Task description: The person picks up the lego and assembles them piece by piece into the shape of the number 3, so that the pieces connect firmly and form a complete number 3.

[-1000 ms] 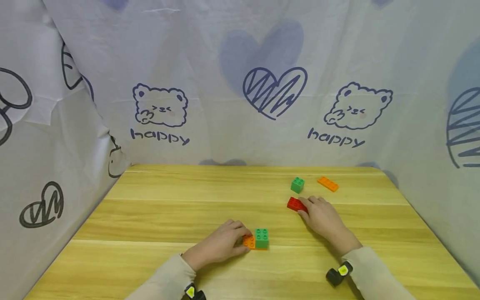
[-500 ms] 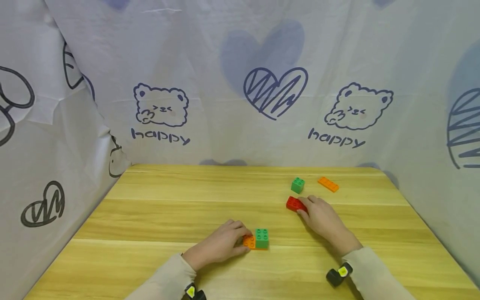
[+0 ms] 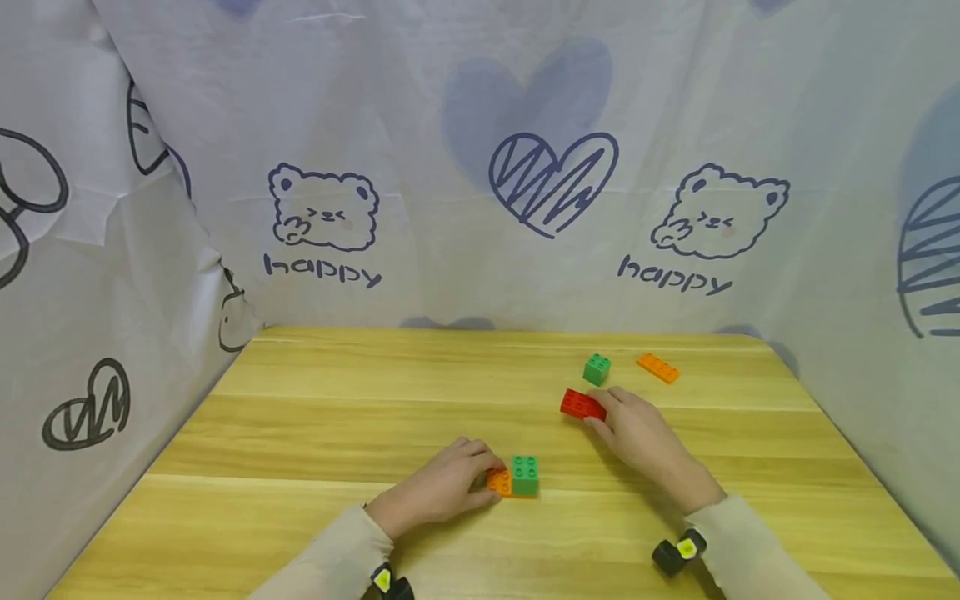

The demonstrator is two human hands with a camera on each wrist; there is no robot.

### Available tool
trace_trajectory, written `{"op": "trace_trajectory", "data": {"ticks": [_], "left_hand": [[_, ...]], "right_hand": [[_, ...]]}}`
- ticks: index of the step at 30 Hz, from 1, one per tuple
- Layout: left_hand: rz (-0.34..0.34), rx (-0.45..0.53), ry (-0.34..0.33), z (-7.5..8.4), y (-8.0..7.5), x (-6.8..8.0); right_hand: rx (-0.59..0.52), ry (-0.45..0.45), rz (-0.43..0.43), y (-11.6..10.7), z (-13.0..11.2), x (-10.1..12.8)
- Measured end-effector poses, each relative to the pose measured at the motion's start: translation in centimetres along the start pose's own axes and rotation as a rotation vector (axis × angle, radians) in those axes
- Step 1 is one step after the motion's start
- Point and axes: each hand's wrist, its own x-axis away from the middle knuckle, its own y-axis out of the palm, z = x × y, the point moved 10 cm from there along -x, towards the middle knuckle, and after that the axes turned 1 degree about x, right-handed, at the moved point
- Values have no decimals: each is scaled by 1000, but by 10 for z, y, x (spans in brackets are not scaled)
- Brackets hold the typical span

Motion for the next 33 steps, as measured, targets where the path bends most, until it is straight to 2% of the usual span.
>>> {"op": "trace_trajectory", "data": {"ticks": [16,33], "left_hand": [[1,-9,8,1,-1,-1],[2,-2,15,1,-1,-1]], "right_hand": [[-31,-68,46,-20,-32,-1],[-132,-117,57,-29,-60,4]]}}
